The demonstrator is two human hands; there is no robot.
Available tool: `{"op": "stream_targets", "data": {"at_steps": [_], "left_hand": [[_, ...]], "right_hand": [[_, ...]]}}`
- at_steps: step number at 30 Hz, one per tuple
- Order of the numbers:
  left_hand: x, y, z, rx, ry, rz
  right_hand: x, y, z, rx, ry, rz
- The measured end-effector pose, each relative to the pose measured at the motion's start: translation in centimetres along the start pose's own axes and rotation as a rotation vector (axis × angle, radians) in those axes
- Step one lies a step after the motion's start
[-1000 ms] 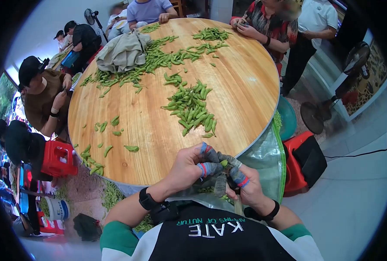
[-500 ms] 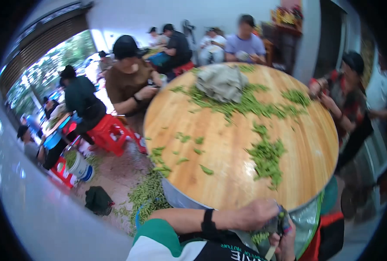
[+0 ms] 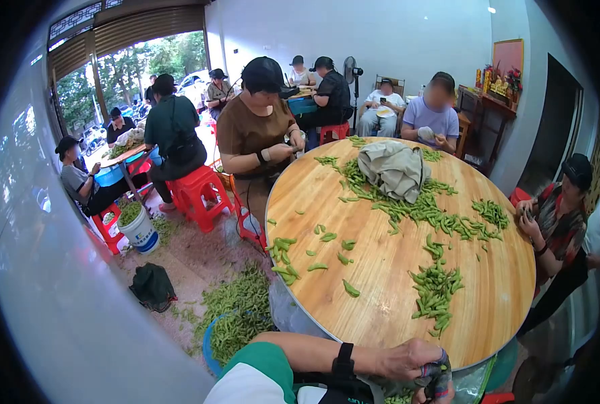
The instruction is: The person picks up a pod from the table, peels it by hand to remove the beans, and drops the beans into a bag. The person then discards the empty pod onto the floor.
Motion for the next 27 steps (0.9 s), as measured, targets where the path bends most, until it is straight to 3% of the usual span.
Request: {"op": "stream_targets", "data": {"at_steps": [5, 7, 8, 10, 12, 14, 15, 16, 17, 19, 20, 22, 23, 24, 26, 27], "left_hand": [[-0.1, -0.5, 0.3, 0.16, 0.123, -0.267], [-0.7, -2.0, -0.2, 0.474, 0.066, -0.412], [-0.5, -2.1, -0.1, 0.474, 0.064, -0.41], [-0.7, -2.2, -0.6, 0.84, -0.11, -0.701], [-0.4, -1.6, -0.6, 0.815, -0.121, -0.626], [-0.5, -1.4, -0.8, 0.785, -0.137, -0.553], [-0.5, -1.1, -0.7, 0.611, -0.129, -0.415], [-0.5, -0.6, -0.7, 0.436, -0.116, -0.28], [-0.7, -0.8, -0.9, 0.437, -0.124, -0.288], [-1.2, -0.6, -1.2, 0.565, -0.273, -0.306], [-0.9, -0.2, -0.9, 0.493, -0.294, -0.378], [-0.5, -0.1, -0.9, 0.532, -0.343, -0.401], [-0.5, -0.2, -0.9, 0.561, -0.377, -0.39], [-0.3, -0.2, -1.0, 0.583, -0.367, -0.379], [0.1, -0.1, -1.1, 0.592, -0.317, -0.34], [0.3, 0.0, -1.0, 0.584, -0.263, -0.312]], "right_hand": [[-0.8, -1.0, -0.5, 0.137, 0.053, -0.074], [0.9, 0.1, 0.6, 0.199, 0.031, -0.142], [1.6, 0.5, 1.1, 0.263, 0.005, -0.207], [1.4, 0.2, 0.9, 0.312, -0.042, -0.222], [1.3, -0.3, 0.5, 0.363, -0.076, -0.234], [1.0, -1.1, 0.3, 0.46, -0.083, -0.448], [0.9, -1.3, 0.5, 0.461, -0.071, -0.442], [0.7, -1.9, 0.4, 0.621, -0.039, -0.512], [0.4, -2.5, 0.2, 0.778, -0.007, -0.584], [0.7, -2.1, 0.6, 0.705, 0.009, -0.536], [1.8, -1.2, 1.8, 0.656, -0.032, -0.516], [1.5, -1.5, 1.0, 0.525, -0.039, -0.346], [2.0, -1.6, 0.9, 0.6, -0.125, -0.478], [2.0, -1.7, 0.6, 0.429, -0.087, -0.542], [3.1, -1.5, 1.1, 0.457, -0.097, -0.741], [2.8, -1.4, 0.9, 0.43, -0.1, -0.573]]}}
Point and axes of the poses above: each hand's wrist, its own z-axis towards the middle knuckle, its own x-axis out of the back of the hand, y = z × x, the point moved 4 cm from there along z, towards the middle knuckle, and after that the axes turned 1 degree about -x, right-handed, at the moved point
